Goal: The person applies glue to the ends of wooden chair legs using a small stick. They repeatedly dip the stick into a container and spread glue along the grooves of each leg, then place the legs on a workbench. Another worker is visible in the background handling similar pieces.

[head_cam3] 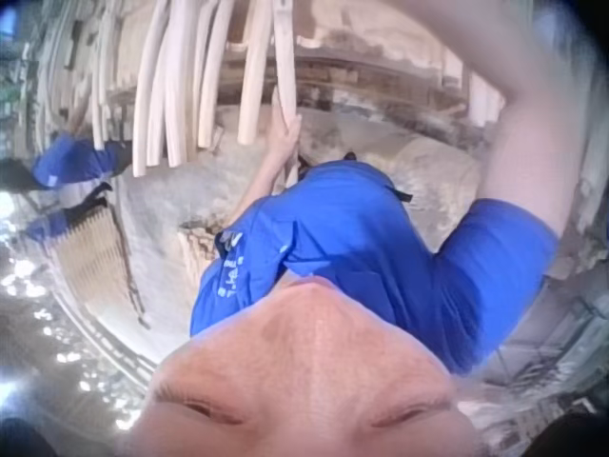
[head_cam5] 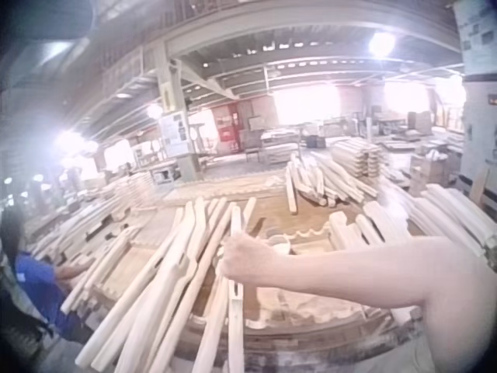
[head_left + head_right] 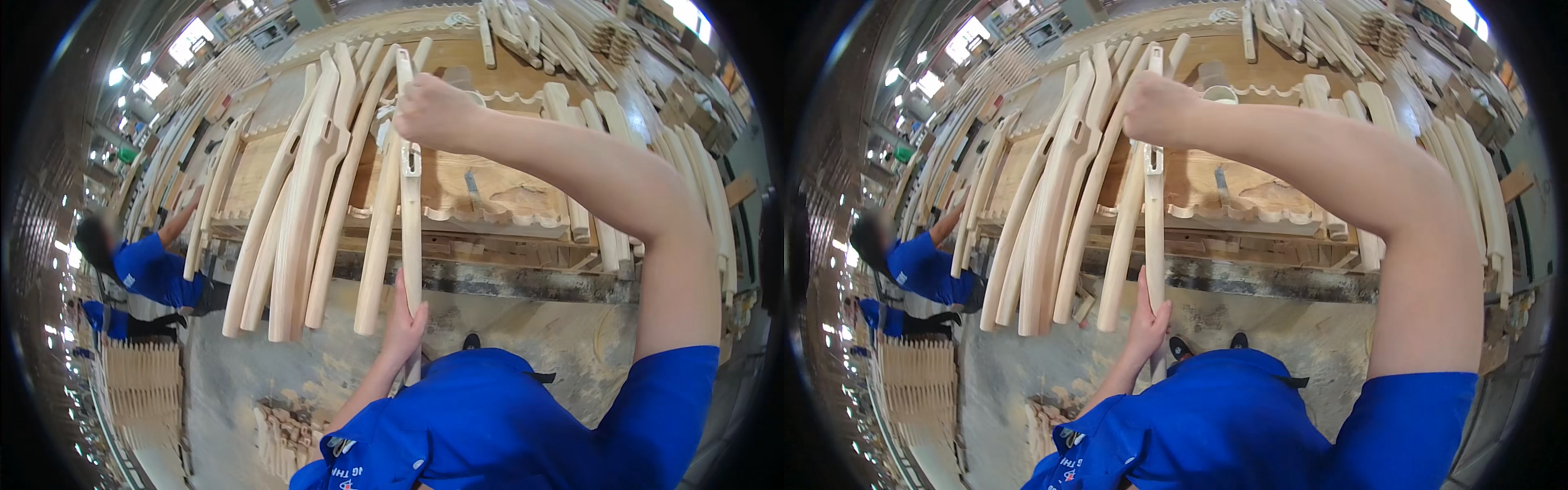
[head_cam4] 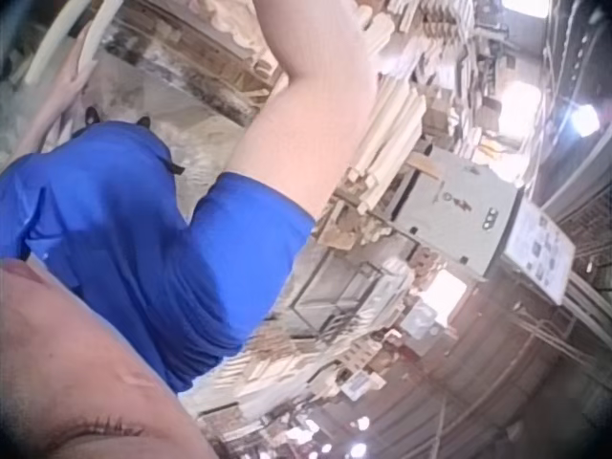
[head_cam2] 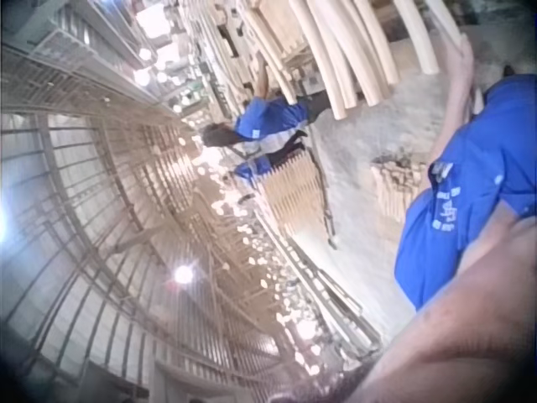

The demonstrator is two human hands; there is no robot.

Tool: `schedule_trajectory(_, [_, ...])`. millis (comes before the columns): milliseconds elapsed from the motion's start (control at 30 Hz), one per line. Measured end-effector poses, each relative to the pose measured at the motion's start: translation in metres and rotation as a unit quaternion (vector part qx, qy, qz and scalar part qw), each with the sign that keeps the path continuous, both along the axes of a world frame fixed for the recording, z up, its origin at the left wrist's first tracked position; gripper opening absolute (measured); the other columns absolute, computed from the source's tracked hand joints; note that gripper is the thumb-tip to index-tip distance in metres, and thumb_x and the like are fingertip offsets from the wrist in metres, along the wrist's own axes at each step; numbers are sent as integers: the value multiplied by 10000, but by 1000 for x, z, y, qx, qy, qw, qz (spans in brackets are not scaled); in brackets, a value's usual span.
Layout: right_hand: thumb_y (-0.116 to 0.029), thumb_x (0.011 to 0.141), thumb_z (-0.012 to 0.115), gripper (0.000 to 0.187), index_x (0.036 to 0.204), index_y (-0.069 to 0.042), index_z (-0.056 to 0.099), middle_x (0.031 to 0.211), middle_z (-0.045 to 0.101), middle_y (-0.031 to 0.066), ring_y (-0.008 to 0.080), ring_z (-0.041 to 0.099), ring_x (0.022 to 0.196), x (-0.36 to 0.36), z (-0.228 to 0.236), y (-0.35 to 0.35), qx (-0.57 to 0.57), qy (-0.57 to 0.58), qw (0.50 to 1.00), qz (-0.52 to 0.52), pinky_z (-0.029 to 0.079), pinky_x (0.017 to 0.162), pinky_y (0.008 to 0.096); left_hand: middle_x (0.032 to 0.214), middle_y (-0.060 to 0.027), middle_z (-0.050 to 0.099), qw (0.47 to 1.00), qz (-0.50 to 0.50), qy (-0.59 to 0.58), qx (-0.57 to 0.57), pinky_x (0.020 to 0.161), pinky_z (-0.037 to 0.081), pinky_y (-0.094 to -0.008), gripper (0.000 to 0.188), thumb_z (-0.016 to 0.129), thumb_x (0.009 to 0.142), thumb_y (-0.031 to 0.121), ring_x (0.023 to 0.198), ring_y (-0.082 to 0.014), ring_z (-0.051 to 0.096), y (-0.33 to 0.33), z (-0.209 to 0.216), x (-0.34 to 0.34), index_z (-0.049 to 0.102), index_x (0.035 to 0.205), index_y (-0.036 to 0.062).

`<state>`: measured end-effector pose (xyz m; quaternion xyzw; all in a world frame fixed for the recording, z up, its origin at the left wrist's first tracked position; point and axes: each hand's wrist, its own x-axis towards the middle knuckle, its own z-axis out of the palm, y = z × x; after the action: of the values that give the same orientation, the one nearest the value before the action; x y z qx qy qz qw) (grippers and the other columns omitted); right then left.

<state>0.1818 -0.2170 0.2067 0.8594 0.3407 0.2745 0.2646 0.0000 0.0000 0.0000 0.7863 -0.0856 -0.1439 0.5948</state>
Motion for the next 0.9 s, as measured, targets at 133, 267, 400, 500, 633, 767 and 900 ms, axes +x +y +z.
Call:
schedule_trajectory(133, [-136,738,654,40,727,-110,683,682,641,13,178,643,703,-3,7,19,-35,87,992,-89,427,567,315,1490,-247,212,999,21,-28,8,1122,212,-389,729,521,889,146,1389,-349,229,-16,-16,-6,102,1466,-7])
schedule_trajectory(267, [-117,737,658,59,773,-99,701,744,678,45,210,665,728,0,20,25,3,148,979,-139,495,569,350,924,-94,492,995,14,-79,60,596,393,-279,750,504,891,109,688,-150,435,-1,-19,-3,56,1492,119])
schedule_trajectory(400, [-141,733,666,113,818,-83,711,797,690,69,238,671,745,9,38,19,3,197,964,-180,533,624,349,802,-59,540,994,11,-76,77,497,426,-251,761,504,890,101,547,-106,475,2,-18,-1,49,1498,147])
schedule_trajectory(500, [-191,733,671,151,843,-95,711,827,687,72,243,664,780,16,42,-16,73,234,947,-208,524,653,372,1012,-120,453,998,5,-49,42,691,383,-298,755,507,889,111,811,-184,427,1,-16,0,56,1494,124])
schedule_trajectory(633, [-324,788,616,242,821,-100,700,787,673,93,250,648,772,4,17,-66,284,309,878,-228,504,670,387,1422,-234,341,1000,14,10,2,955,402,-379,752,511,885,126,1184,-314,478,0,-8,-3,68,1493,111])
schedule_trajectory(767, [-425,836,587,392,798,-43,664,681,623,92,202,589,663,-3,-64,-96,497,335,774,-204,453,615,348,1151,-167,537,997,6,74,-35,621,491,-309,763,511,890,118,720,-188,589,1,-4,1,51,1498,161])
schedule_trajectory(900, [-385,858,585,378,806,-17,650,648,586,75,163,528,618,-6,-129,-87,622,336,694,-135,419,592,340,829,-71,542,996,3,54,-75,481,428,-265,759,506,897,114,533,-110,480,-2,-5,1,45,1498,175])
